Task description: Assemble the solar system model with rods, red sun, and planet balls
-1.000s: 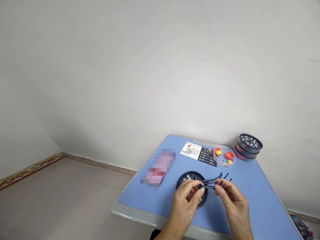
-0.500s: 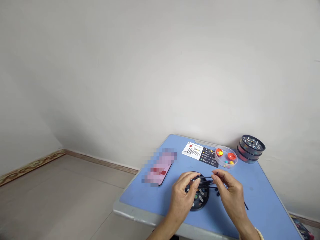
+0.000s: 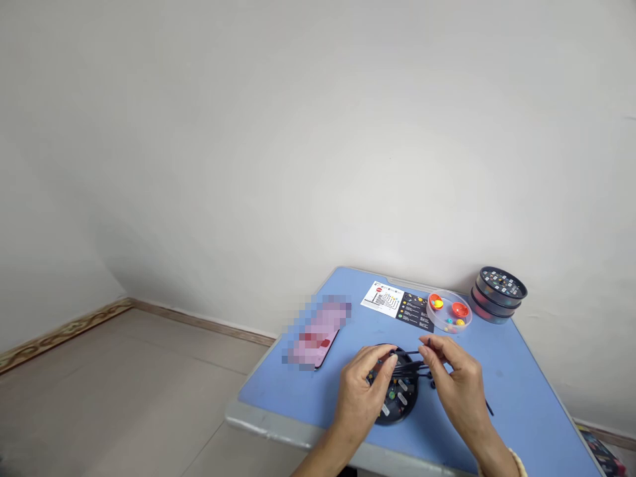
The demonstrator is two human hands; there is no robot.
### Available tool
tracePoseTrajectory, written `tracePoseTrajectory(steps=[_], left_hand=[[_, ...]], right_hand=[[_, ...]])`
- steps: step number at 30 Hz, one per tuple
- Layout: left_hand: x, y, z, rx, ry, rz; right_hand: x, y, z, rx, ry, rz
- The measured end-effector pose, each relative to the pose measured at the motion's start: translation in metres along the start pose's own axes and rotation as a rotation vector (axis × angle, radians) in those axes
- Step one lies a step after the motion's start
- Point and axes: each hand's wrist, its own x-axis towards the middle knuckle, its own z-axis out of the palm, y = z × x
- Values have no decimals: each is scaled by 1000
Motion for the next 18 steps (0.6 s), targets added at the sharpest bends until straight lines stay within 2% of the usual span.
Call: tracePoseTrajectory(steps=[11, 18], left_hand=[[-2, -3, -2, 117, -30, 92], [-1, -14, 0, 154, -19, 206]], right_hand=[[-1, 5, 2, -70, -33, -70], [-2, 10, 4, -129, -33, -192]])
